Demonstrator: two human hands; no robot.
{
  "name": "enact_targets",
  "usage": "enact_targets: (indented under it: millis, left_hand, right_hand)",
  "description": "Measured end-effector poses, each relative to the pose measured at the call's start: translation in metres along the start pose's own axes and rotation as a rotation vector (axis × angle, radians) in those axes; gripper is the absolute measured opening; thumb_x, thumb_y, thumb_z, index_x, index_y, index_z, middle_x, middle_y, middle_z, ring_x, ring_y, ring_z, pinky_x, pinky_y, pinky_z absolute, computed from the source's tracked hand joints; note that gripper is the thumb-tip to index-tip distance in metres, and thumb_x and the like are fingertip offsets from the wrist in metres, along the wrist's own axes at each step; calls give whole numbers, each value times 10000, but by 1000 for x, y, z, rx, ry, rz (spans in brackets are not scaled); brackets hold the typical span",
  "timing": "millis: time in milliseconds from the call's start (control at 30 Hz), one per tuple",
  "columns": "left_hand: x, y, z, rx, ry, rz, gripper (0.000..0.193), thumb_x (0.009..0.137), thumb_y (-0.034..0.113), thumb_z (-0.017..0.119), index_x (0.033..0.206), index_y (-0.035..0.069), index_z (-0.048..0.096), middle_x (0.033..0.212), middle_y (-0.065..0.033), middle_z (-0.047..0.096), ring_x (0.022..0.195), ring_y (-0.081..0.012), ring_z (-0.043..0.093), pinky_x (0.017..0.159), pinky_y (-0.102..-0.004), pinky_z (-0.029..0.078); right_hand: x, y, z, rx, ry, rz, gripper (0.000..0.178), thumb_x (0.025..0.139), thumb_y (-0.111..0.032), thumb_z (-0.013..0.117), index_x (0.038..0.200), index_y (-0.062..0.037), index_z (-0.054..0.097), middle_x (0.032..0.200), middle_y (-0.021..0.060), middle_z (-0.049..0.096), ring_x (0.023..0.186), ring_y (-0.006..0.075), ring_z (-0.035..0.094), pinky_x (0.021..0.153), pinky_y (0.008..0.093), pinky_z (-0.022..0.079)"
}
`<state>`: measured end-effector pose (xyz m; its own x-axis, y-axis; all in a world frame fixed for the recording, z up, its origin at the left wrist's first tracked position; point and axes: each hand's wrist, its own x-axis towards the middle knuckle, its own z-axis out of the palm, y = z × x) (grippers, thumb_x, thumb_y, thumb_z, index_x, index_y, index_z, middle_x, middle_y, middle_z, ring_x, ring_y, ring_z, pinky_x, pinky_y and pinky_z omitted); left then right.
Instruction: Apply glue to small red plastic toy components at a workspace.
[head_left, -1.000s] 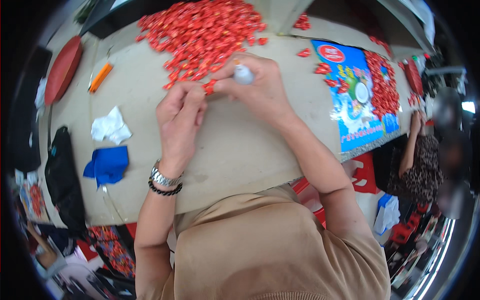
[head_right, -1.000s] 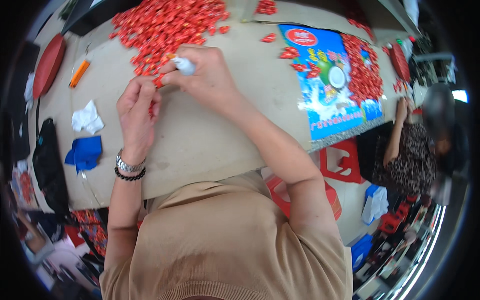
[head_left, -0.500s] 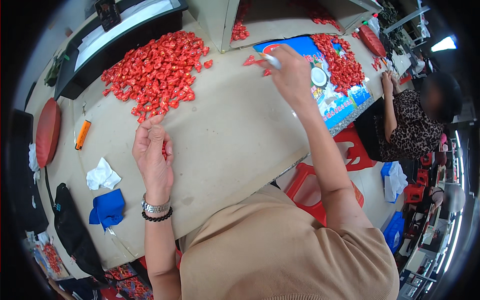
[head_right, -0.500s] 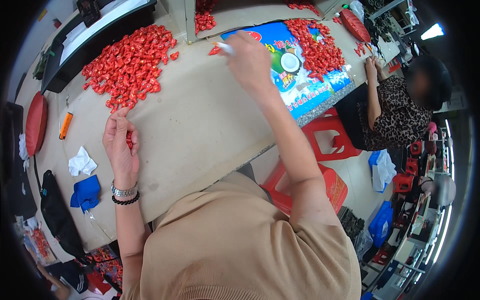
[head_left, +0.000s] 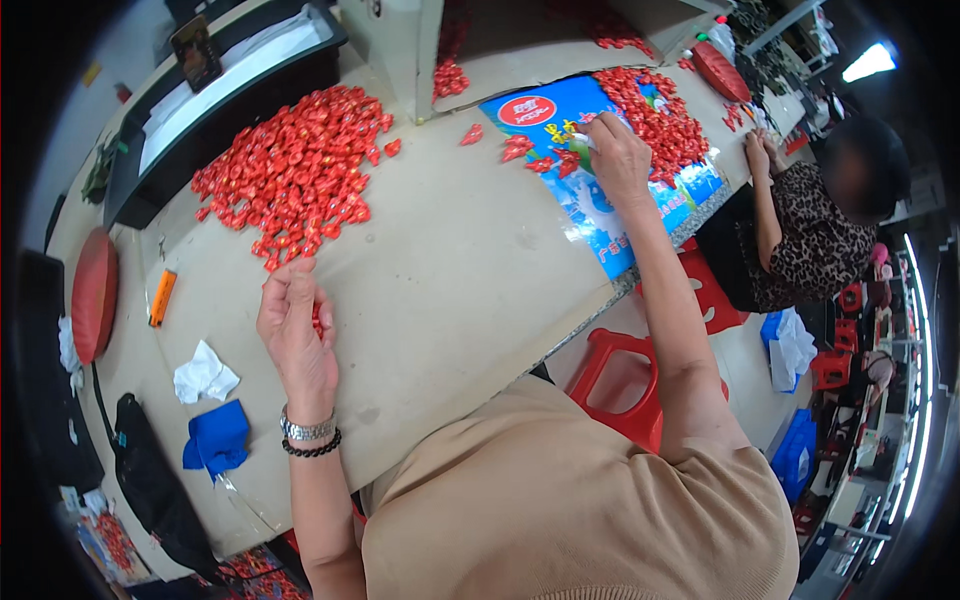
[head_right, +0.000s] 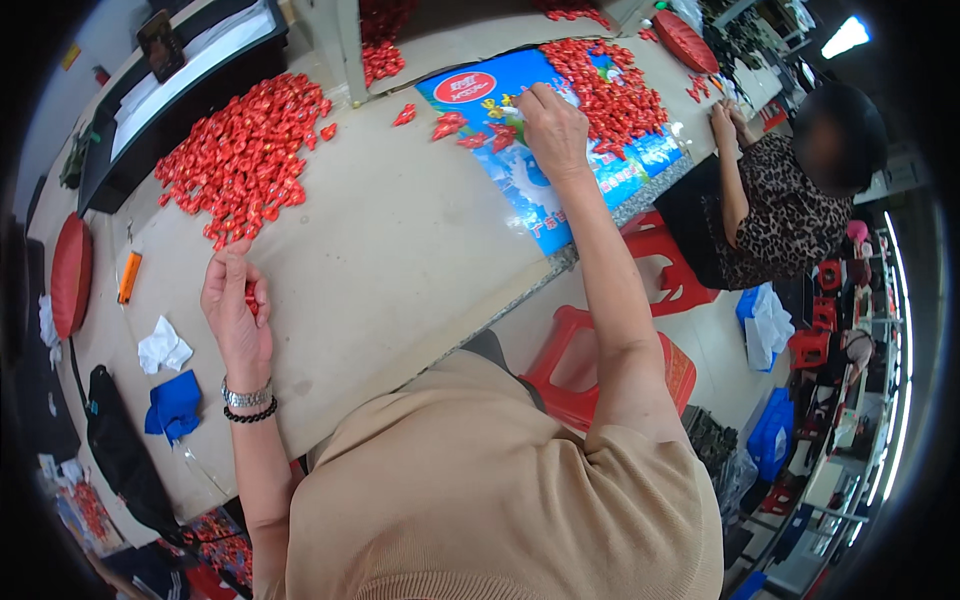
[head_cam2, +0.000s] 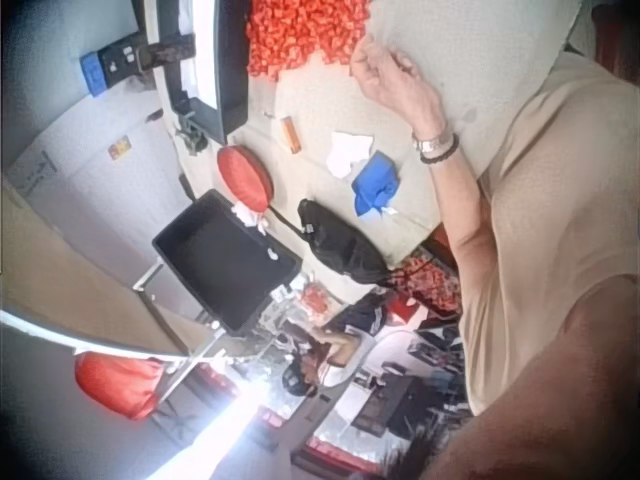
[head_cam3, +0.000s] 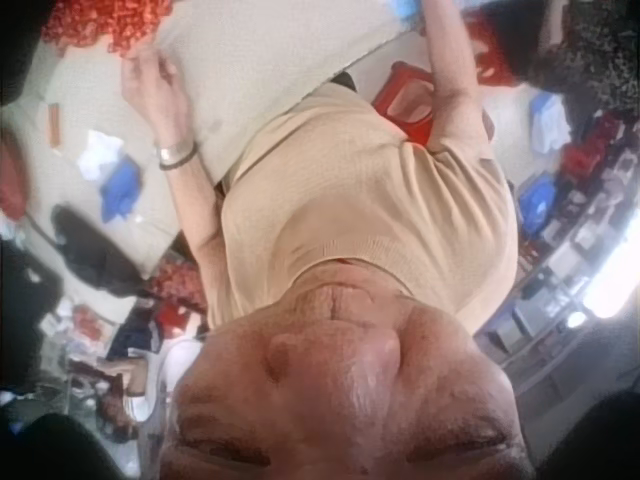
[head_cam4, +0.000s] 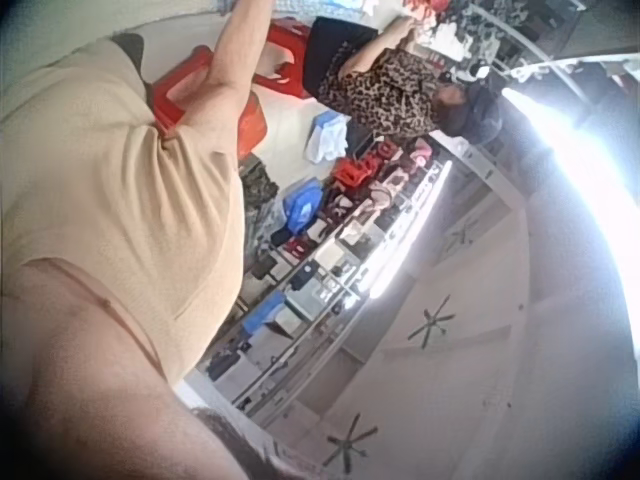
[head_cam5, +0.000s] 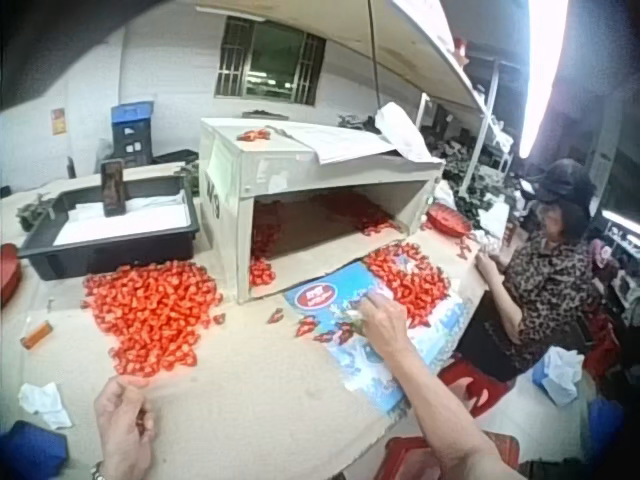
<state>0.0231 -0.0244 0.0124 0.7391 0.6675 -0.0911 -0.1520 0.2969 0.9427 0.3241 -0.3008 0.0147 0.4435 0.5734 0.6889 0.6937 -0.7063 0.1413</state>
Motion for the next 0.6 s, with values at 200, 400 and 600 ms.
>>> enact_targets:
  millis: [200,400,600]
  left_hand:
    - [1,-4,0,-8,6,11,216,962,236,552,1032,32,561,672,15,482,503,-25,413,378,-157,255]
    - [1,-3,2,11,6,16,227,963,244,552,1018,24,559,665,11,483,498,-26,413,375,-158,255]
    - [2,-4,2,17,7,21,224,965,244,549,1009,25,560,655,12,480,494,-23,406,377,-159,248]
  right_hand:
    - [-10,53,-8,-76,82,173,123,729,-40,662,825,-113,639,831,40,590,710,261,632,587,380,501]
    - [-28,86,-11,-107,44,257,143,735,-82,688,860,-126,633,859,37,592,740,278,633,616,400,501]
    - [-29,103,-7,-149,34,274,139,745,-118,703,861,-111,627,877,40,595,756,291,632,627,420,497]
